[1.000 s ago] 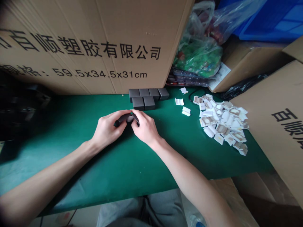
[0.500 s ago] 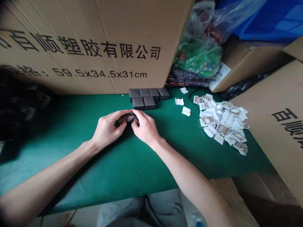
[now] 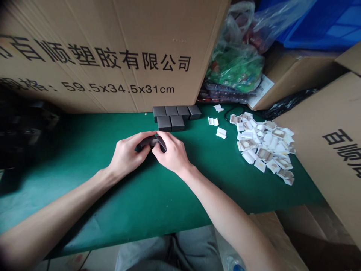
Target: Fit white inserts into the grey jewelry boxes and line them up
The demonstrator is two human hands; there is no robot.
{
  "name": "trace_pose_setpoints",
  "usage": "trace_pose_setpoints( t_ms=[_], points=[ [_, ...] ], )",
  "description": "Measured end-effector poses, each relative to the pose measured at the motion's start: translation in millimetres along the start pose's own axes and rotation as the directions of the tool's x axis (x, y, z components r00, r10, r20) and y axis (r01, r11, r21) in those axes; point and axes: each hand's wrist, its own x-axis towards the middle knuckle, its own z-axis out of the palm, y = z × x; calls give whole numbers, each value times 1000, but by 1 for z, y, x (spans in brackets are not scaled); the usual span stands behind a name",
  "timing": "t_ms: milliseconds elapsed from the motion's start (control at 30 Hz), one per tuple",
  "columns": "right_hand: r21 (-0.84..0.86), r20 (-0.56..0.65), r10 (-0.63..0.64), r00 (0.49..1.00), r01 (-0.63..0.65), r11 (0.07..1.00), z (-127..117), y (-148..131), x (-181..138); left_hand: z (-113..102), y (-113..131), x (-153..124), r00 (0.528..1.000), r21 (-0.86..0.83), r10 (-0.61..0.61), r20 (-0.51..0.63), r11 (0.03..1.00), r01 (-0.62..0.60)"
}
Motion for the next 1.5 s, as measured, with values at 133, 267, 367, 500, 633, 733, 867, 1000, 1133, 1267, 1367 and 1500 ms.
trace_pose_setpoints(
  t_ms=[133,267,367,500,633,733,867,1000,1133,1267,1367,1500],
  points=[
    [0,-73,-59,996,59,998,-5,-4,1,-1,0,1,999,-3,-43,-1,999,43],
    [-28,-234,-115,965,112,993,-15,-1,5,-2,-1,1,998,2,-58,-3,998,58],
    [-110,-378,-177,909,146,983,-26,8,11,-2,-1,1,997,2,-73,0,997,73],
    [-249,-537,-232,811,110,962,-48,29,19,-2,-1,2,996,13,-88,-2,996,88],
    [-406,-626,-213,750,-81,910,-75,65,26,-2,-2,2,994,25,-105,4,994,105],
    [-508,-621,-63,781,-340,792,-94,93,25,-3,-3,3,993,26,-120,7,992,120],
    [-552,-581,264,770,-611,567,-110,119,16,-3,-3,4,993,30,-121,9,992,121],
    [-511,-576,438,690,-722,467,-116,130,10,-4,-3,4,991,38,-133,7,990,132],
    [-498,-558,508,656,-754,428,-117,134,7,-4,-2,4,991,33,-134,11,990,134],
    [-525,-543,530,651,-756,391,-116,135,6,-5,-2,5,991,23,-133,14,991,133],
    [-533,-523,560,643,-759,373,-115,136,6,-4,-2,5,992,10,-125,16,992,125],
    [-526,-534,549,643,-761,379,-114,136,8,-4,-3,4,991,5,-131,24,991,131]
  ],
)
